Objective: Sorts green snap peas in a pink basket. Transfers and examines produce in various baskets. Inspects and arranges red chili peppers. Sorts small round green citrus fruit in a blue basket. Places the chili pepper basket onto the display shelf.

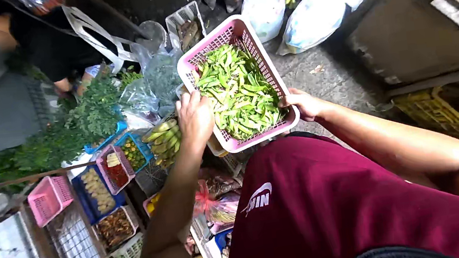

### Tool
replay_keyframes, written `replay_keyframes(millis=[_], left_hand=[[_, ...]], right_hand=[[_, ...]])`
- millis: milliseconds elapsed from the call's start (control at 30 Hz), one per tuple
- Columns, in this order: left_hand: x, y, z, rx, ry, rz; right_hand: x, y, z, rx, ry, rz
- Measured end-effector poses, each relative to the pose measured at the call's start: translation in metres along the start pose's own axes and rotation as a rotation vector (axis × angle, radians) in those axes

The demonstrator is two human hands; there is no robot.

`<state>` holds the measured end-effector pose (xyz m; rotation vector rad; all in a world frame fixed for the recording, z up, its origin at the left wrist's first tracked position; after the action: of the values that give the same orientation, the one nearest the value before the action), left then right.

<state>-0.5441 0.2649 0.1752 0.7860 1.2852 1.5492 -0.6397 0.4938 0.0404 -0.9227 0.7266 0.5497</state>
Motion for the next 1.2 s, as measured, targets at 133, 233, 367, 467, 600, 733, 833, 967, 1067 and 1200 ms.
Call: replay_keyframes(millis=[133, 233, 367, 467, 600, 733, 833, 967, 1067, 1200], left_hand=[[0.017, -0.015, -0.029, -0.09, -0.07, -0.096], [0.017, -0.02, -0.042, -0.1, -0.071, -0.064], [0.019, -0.01, -0.04, -0.1, -0.099, 0.006], [0.017, 0.026, -0.026, -0.057, -0.061, 0.181], [0.021, 0.053, -0.019, -0.004, 0.015, 0.239], [0.033, 0.032, -0.041, -0.072, 0.032, 0.313], [0.04, 0.004, -0.059, -0.126, 0.0, 0.308], [0.045, -0.009, -0.063, -0.168, -0.006, 0.281], [0.029, 0.021, -0.053, -0.049, 0.036, 0.38], [0.032, 0.033, -0.052, -0.01, 0.084, 0.416]], right_hand=[[-0.016, 0.007, -0.006, -0.059, 0.017, 0.074], [-0.024, 0.016, -0.008, -0.061, 0.021, 0.083], [-0.025, 0.026, -0.012, -0.045, -0.027, 0.083], [-0.029, 0.034, -0.014, -0.036, -0.064, 0.071], [-0.034, 0.037, -0.015, -0.065, -0.059, 0.051], [-0.039, 0.034, -0.018, -0.083, -0.077, 0.061], [-0.04, 0.033, -0.021, -0.112, -0.057, 0.066], [-0.046, 0.03, -0.019, -0.1, -0.059, 0.095], [-0.045, 0.033, -0.02, -0.105, -0.057, 0.104], [-0.042, 0.035, -0.021, -0.111, -0.05, 0.102]])
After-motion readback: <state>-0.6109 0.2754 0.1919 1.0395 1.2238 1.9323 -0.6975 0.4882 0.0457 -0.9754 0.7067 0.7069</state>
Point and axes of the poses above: each hand's wrist, its own z-axis away from the middle knuckle, its own y-axis out of the back of the hand, x = y × z, the point moved 8 cm from there along -z, towards the middle knuckle, and after that the axes turned 5 degrees about -x, right-handed, at the moved point
